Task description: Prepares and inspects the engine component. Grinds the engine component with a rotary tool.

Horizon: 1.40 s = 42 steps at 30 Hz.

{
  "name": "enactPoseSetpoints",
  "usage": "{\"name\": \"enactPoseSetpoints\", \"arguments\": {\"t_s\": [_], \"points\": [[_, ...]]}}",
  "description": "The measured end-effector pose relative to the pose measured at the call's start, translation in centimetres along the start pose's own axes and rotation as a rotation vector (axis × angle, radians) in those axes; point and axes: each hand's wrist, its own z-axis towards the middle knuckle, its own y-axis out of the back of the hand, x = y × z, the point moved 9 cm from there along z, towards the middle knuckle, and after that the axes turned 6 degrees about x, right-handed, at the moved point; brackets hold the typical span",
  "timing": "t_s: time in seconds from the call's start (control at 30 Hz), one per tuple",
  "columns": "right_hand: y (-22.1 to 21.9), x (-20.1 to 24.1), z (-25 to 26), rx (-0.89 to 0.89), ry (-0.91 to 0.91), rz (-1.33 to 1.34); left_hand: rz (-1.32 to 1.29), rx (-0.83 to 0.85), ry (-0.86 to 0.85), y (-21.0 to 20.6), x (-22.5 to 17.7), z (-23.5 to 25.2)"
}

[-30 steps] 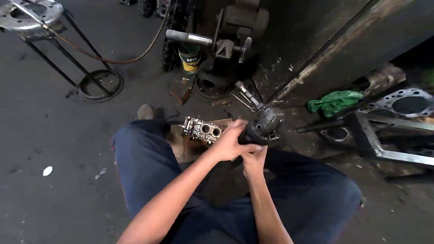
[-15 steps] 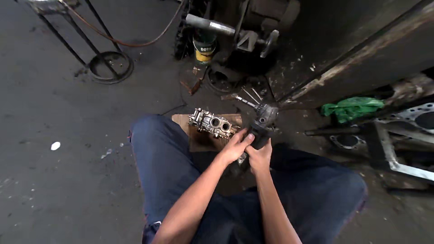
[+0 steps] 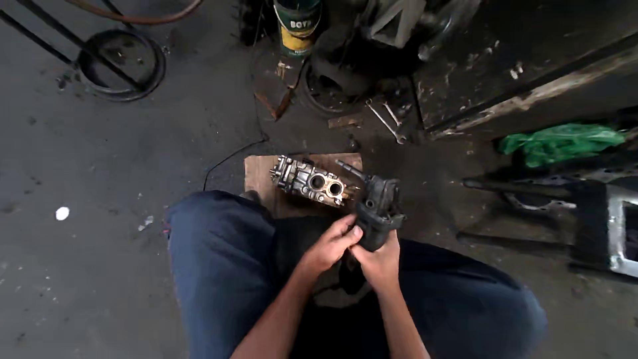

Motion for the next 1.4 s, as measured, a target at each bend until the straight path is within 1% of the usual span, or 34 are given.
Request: {"name": "enactPoseSetpoints", "arguments": {"t_s": [0.07, 0.13, 0.23, 0.3, 0.4, 0.53, 0.63, 0.8, 0.9, 1.0, 1.07, 1.13, 1.23, 1.3, 1.4], "points": [[-0.1, -0.5, -0.9, 0.024, -0.013, -0.053, -0.054, -0.003, 0.006, 0.1, 0.9, -1.1], [-0.5, -1.7, -1.6, 0.037, -0.021, -0.052, -0.080, -0.025, 0.012, 0.6, 2.3, -2.1], [-0.8, -3.3, -1.8, 0.027, -0.018, -0.049, -0.091, -0.071, 0.002, 1.7, 3.8, -2.5], [-0.6, -3.8, -2.7, 0.044, -0.064, -0.088, -0.152, -0.089, 0.006, 1.3, 4.7, -3.4], [-1.1, -4.4, -2.3, 0.090, -0.110, -0.140, -0.211, -0.103, 0.010, 1.9, 5.2, -3.6], [-2.7, -6.4, -2.1, 0.152, -0.217, -0.222, -0.272, -0.185, 0.071, 3.6, 6.9, -4.3], [-3.6, -7.1, -1.8, 0.138, -0.259, -0.290, -0.275, -0.208, 0.099, 5.0, 8.0, -4.3], [-5.4, -7.3, -1.3, 0.121, -0.244, -0.339, -0.190, -0.332, 0.141, 6.9, 8.4, -4.2], [-6.3, -7.8, -1.1, 0.117, -0.253, -0.322, -0.169, -0.374, 0.131, 7.6, 8.2, -4.4], [-6.6, -8.4, -1.1, 0.108, -0.246, -0.286, -0.195, -0.395, 0.174, 7.7, 7.9, -4.5], [-6.8, -8.5, -1.2, 0.097, -0.238, -0.259, -0.133, -0.371, 0.168, 7.6, 7.4, -4.4], [-6.8, -8.6, -1.3, 0.076, -0.221, -0.239, -0.023, -0.370, 0.120, 7.6, 6.7, -4.0], [-6.9, -9.0, -1.1, 0.066, -0.182, -0.227, 0.141, -0.451, 0.081, 8.0, 5.4, -3.7], [-7.0, -9.2, -1.0, 0.070, -0.152, -0.219, 0.240, -0.502, 0.101, 8.1, 4.9, -3.7], [-6.9, -9.0, -0.6, 0.079, -0.133, -0.206, 0.306, -0.519, 0.123, 7.8, 4.5, -3.3]]}}
